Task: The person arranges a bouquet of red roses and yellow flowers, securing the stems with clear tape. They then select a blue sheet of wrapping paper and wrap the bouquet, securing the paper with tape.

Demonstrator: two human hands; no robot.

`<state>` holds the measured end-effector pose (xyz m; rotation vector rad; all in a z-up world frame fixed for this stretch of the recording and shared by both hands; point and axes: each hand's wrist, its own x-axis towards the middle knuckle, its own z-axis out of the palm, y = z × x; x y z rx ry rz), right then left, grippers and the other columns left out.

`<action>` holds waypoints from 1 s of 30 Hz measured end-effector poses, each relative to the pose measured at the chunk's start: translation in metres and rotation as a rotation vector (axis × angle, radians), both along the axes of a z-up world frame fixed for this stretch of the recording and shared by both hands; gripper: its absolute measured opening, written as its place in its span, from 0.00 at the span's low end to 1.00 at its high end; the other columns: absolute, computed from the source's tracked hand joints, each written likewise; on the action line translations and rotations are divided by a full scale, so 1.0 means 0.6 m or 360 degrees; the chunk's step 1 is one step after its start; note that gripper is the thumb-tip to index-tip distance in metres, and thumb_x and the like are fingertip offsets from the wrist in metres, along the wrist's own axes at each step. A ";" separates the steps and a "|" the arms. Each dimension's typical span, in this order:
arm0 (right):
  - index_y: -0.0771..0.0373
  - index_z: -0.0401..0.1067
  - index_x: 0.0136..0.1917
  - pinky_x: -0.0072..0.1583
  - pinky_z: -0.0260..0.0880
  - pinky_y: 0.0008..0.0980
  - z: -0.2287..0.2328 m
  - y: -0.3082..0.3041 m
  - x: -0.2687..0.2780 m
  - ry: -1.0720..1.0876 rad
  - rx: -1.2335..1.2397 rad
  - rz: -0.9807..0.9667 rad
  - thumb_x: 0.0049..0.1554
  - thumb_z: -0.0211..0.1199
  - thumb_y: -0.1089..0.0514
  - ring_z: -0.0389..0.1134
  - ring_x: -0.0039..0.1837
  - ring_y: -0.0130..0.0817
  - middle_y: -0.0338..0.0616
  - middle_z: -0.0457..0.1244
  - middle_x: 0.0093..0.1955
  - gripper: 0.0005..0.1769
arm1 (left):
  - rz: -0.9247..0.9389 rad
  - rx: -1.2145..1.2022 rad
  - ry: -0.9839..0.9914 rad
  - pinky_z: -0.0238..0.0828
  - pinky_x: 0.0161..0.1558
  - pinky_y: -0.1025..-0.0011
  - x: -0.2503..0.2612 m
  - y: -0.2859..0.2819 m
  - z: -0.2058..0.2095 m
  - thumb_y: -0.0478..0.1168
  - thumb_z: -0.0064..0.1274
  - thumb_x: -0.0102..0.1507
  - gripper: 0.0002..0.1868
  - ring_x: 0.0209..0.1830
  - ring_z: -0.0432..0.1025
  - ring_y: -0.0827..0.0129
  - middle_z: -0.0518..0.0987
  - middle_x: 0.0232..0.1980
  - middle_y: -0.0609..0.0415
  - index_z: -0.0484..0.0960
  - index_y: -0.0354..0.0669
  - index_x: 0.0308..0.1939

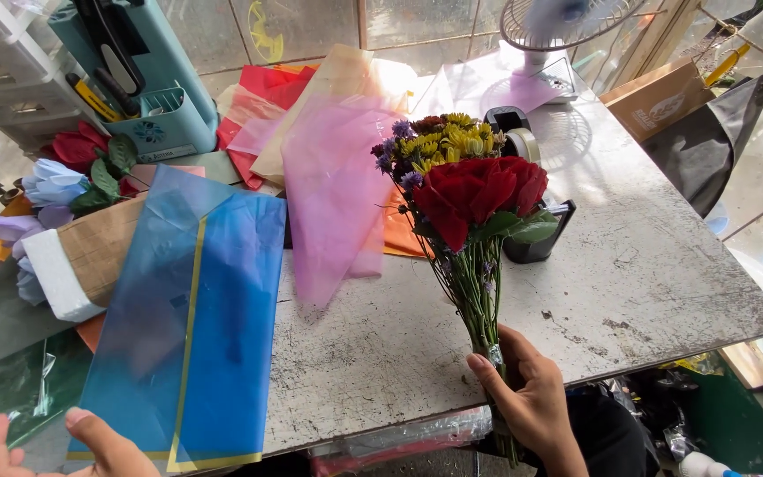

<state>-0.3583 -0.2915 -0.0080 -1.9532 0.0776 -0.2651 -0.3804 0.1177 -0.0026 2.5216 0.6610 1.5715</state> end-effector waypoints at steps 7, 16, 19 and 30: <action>0.64 0.76 0.61 0.42 0.67 0.21 0.000 0.002 -0.002 -0.0064 -0.0002 0.0024 0.54 0.69 0.52 0.65 0.39 0.19 0.33 0.69 0.37 0.23 | -0.1272 -0.0706 0.0820 0.80 0.41 0.63 0.155 -0.128 0.154 0.40 0.40 0.72 0.17 0.41 0.83 0.62 0.86 0.46 0.47 0.77 0.42 0.61; 0.64 0.75 0.62 0.45 0.73 0.22 -0.003 -0.001 -0.002 -0.0029 -0.0031 0.0007 0.53 0.69 0.49 0.72 0.42 0.21 0.36 0.75 0.42 0.27 | -0.0711 -0.0173 0.1507 0.78 0.41 0.46 0.403 -0.232 0.035 0.60 0.50 0.68 0.44 0.51 0.77 0.41 0.81 0.52 0.35 0.55 0.29 0.73; 0.62 0.76 0.63 0.49 0.72 0.21 0.003 0.001 -0.002 -0.0042 -0.0004 0.0017 0.54 0.69 0.51 0.72 0.45 0.20 0.35 0.75 0.44 0.25 | -0.0606 -0.0351 0.1466 0.80 0.43 0.52 0.440 -0.224 0.027 0.64 0.65 0.58 0.48 0.51 0.78 0.44 0.81 0.53 0.39 0.58 0.37 0.64; 0.61 0.76 0.62 0.42 0.67 0.21 0.000 -0.002 -0.001 -0.0064 -0.0063 0.0018 0.54 0.69 0.50 0.66 0.39 0.17 0.32 0.73 0.39 0.25 | -0.1123 -0.1103 0.1136 0.72 0.49 0.58 0.467 -0.185 0.053 0.53 0.71 0.49 0.36 0.53 0.76 0.52 0.82 0.55 0.46 0.76 0.39 0.54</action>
